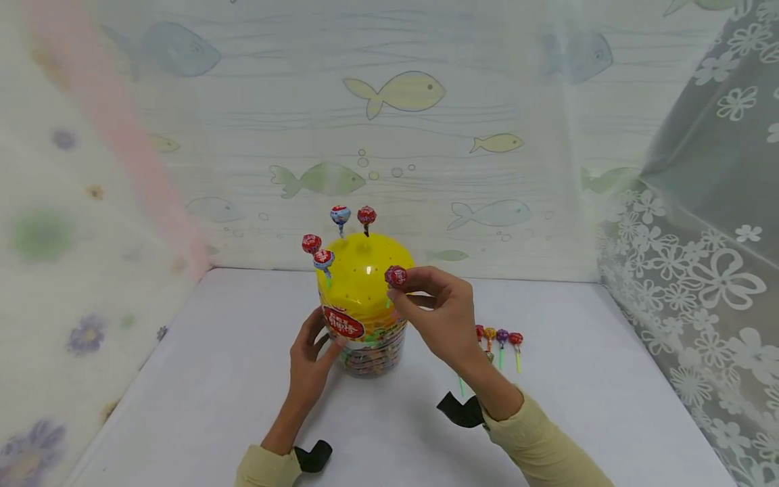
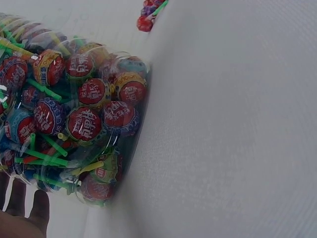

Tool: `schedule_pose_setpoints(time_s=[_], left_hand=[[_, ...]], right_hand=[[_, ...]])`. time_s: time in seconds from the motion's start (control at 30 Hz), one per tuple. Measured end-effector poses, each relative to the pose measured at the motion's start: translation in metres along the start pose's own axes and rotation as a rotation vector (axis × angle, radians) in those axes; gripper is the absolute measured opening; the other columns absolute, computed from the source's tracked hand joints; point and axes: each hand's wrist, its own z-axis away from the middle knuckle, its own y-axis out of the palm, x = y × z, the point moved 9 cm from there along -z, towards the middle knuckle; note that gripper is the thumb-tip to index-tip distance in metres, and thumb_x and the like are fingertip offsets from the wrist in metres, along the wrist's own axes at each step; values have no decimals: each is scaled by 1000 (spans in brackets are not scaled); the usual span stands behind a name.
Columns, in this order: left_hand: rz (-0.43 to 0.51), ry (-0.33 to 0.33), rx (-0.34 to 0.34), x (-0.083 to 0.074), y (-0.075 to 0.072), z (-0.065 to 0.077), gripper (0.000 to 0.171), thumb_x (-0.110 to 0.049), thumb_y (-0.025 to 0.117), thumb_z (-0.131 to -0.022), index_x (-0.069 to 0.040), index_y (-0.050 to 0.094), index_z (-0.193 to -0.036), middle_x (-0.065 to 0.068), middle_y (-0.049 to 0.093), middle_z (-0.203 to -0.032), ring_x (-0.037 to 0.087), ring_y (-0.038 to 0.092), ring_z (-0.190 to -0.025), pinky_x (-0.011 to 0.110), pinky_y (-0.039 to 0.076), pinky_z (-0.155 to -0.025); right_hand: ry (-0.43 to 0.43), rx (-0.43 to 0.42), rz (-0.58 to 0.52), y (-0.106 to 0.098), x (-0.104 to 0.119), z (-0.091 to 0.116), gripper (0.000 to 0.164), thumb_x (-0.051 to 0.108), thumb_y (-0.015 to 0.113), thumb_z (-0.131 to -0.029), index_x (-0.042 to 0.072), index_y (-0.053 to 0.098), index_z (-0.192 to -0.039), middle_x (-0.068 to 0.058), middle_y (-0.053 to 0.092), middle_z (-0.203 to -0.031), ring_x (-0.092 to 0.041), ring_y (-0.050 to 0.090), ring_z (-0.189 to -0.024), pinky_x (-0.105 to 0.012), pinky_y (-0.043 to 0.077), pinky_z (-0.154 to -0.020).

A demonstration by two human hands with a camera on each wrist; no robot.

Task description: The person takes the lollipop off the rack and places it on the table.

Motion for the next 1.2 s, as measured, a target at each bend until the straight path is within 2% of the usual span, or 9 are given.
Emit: schedule_pose_setpoints(time_s=[0.33, 0.5, 0.67, 0.97, 1.2], left_hand=[[11, 19, 3, 1, -1, -1, 68, 0, 69, -93, -11, 40, -155, 2, 48, -153, 8, 47, -138, 21, 44, -110], [-2, 13, 6, 2, -2, -1, 69, -1, 69, -93, -11, 40, -155, 2, 48, -153, 7, 47, -138, 24, 44, -111], [-16, 22, 1, 1, -3, -2, 68, 0, 67, -95, -10, 39, -156, 8, 47, -155, 8, 46, -138, 26, 44, -112], [0, 11, 3, 1, 0, -1, 68, 0, 68, -94, -10, 39, -155, 6, 48, -154, 7, 47, -137, 21, 44, -110], [-7, 8, -1, 2, 0, -1, 68, -1, 68, -94, -11, 39, -155, 6, 47, -155, 8, 46, -138, 24, 43, -112]], right_hand=[[28, -58, 15, -21, -20, 15, 19, -2, 76, -87, -1, 73, -106, -13, 75, -105, -18, 73, -93, -30, 62, -81], [61, -88, -14, -33, -35, 25, 17, -3, 76, -87, -3, 72, -103, -6, 76, -101, -18, 74, -90, -31, 62, -80], [117, -109, -44, -46, -53, 35, 17, -4, 76, -87, -5, 71, -103, -1, 76, -98, -17, 74, -88, -31, 62, -81], [220, -135, 67, -71, -83, 52, 17, -1, 77, -87, -2, 71, -103, 3, 76, -94, -12, 70, -85, -21, 60, -72], [249, -137, 102, -86, -94, 61, 18, 2, 76, -89, -4, 70, -105, 2, 75, -94, -10, 70, -87, -19, 58, -74]])
